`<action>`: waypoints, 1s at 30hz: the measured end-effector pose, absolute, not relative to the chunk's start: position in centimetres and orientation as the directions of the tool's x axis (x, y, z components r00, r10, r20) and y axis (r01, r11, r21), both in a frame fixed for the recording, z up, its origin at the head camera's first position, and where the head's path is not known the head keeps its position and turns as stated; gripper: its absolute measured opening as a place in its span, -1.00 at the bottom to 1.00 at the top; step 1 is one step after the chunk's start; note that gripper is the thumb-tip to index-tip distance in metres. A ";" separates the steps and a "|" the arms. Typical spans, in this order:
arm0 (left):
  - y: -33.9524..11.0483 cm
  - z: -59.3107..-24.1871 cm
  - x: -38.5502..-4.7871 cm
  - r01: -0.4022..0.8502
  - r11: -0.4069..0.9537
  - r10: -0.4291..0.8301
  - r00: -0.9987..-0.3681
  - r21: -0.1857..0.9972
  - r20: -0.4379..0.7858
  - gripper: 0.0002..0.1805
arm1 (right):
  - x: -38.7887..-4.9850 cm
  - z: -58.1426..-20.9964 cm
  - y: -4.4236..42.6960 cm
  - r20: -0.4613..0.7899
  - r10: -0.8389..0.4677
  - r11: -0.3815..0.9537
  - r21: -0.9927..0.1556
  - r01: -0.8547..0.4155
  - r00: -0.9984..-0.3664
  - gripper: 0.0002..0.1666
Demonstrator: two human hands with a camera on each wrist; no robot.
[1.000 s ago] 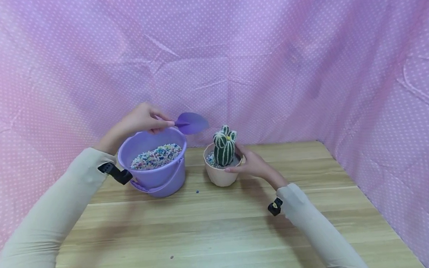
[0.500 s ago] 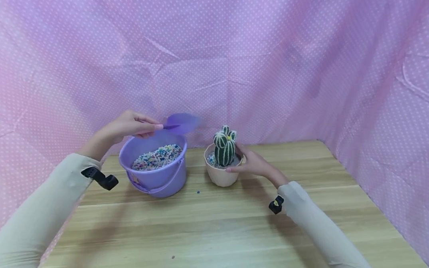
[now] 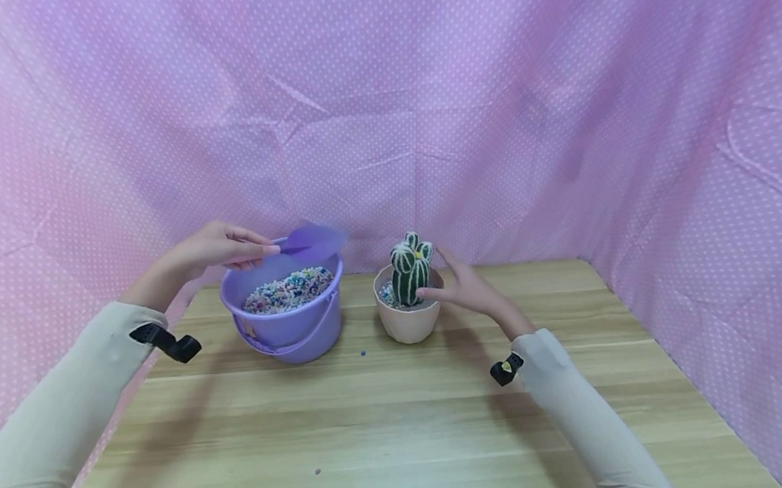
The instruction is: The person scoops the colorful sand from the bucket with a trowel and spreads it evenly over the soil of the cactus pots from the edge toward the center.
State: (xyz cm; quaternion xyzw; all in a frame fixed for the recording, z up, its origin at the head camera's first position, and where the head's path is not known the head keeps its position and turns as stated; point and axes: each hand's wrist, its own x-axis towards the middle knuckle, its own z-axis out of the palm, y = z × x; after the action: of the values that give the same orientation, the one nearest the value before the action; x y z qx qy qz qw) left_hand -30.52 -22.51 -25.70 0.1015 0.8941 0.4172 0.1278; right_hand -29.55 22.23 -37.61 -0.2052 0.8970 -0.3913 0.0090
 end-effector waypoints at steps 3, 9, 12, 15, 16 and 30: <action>-23.3 -26.0 -30.4 0.082 0.645 0.297 -0.943 0.760 -0.150 -0.41 | -29.4 -36.2 22.1 0.157 -0.354 0.599 -0.720 -0.352 -0.922 0.25; -24.8 -26.2 -29.9 0.100 0.695 0.299 -0.941 0.712 -0.159 -0.40 | -28.9 -33.3 20.9 0.231 -0.352 0.580 -0.707 -0.405 -0.907 0.22; -25.4 -26.3 -29.8 0.106 0.718 0.293 -0.942 0.688 -0.161 -0.42 | -28.3 -31.9 19.6 0.269 -0.360 0.584 -0.682 -0.441 -0.893 0.24; -25.8 -26.3 -29.9 0.104 0.738 0.284 -0.944 0.667 -0.168 -0.42 | -27.7 -30.5 18.1 0.303 -0.385 0.582 -0.654 -0.484 -0.872 0.26; -25.9 -26.3 -29.9 0.104 0.743 0.281 -0.945 0.661 -0.168 -0.41 | -27.5 -30.1 17.6 0.312 -0.395 0.581 -0.644 -0.498 -0.864 0.27; -25.7 -26.3 -29.8 0.082 0.787 0.253 -0.947 0.611 -0.199 -0.47 | -27.2 -30.5 10.0 0.291 -0.596 0.540 -0.544 -0.642 -0.748 0.24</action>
State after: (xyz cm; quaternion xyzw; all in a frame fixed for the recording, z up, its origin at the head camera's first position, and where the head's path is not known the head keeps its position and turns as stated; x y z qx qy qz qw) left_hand -29.77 -25.73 -26.31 0.0896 0.9355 0.3134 0.1365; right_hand -27.16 9.96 -30.47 -0.3529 0.8768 -0.3247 -0.0355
